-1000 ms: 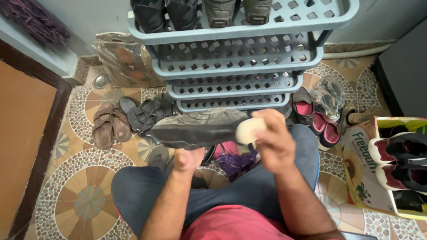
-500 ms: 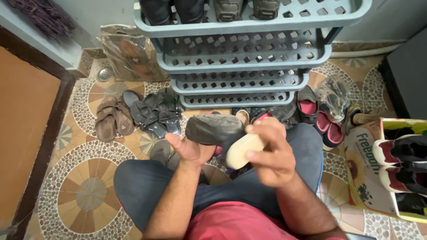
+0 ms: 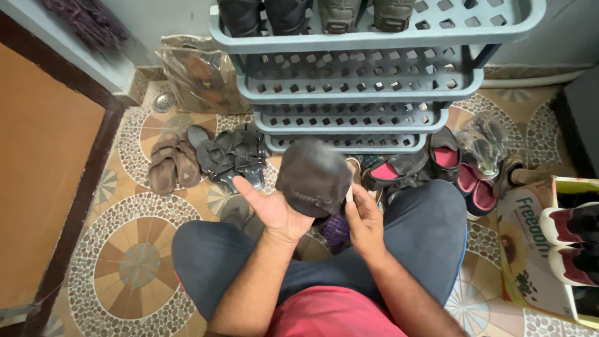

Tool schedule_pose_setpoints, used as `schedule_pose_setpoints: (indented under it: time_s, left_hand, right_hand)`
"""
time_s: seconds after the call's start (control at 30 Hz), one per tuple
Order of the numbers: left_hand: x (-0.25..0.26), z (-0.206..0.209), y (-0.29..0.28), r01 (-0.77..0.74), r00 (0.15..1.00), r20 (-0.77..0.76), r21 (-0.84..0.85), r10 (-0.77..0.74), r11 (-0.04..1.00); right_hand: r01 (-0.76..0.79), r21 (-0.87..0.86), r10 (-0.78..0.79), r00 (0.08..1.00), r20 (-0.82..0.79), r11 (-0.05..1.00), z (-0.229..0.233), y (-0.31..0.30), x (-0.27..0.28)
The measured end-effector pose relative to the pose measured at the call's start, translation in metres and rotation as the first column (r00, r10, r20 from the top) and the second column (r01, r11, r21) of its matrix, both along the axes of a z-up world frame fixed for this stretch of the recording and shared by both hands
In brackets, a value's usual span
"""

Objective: The person sits on the floor and cleans a pair of black shoes. They use a purple cloth to wipe the exterior and interior of the shoes and a wooden brush to scrub the soles. The person handles the shoes one at a time, rotating them to access different surfaces, and places them on a nearby shoe rack after cleaning.

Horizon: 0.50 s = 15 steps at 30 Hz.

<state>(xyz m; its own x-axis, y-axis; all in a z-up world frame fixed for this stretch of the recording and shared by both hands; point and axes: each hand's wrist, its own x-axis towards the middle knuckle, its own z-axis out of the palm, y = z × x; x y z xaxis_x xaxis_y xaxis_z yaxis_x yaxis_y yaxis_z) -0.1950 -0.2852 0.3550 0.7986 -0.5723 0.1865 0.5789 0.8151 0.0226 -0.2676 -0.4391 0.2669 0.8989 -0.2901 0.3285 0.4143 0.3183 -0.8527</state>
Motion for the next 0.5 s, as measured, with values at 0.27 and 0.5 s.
schedule_pose_setpoints:
  time_s: [0.27,0.5]
  left_hand:
    - [0.000,-0.031,-0.018,-0.050,0.987,0.160,0.415,-0.019,0.908]
    - [-0.011,-0.057,-0.012,-0.264,0.911,0.376,0.846,-0.168,0.462]
  right_hand:
    - [0.226,0.178,-0.212,0.972,-0.097,0.958,0.022,0.026,0.001]
    - [0.364,0.213,-0.307,0.916,-0.257,0.907,0.000,0.015,0.007]
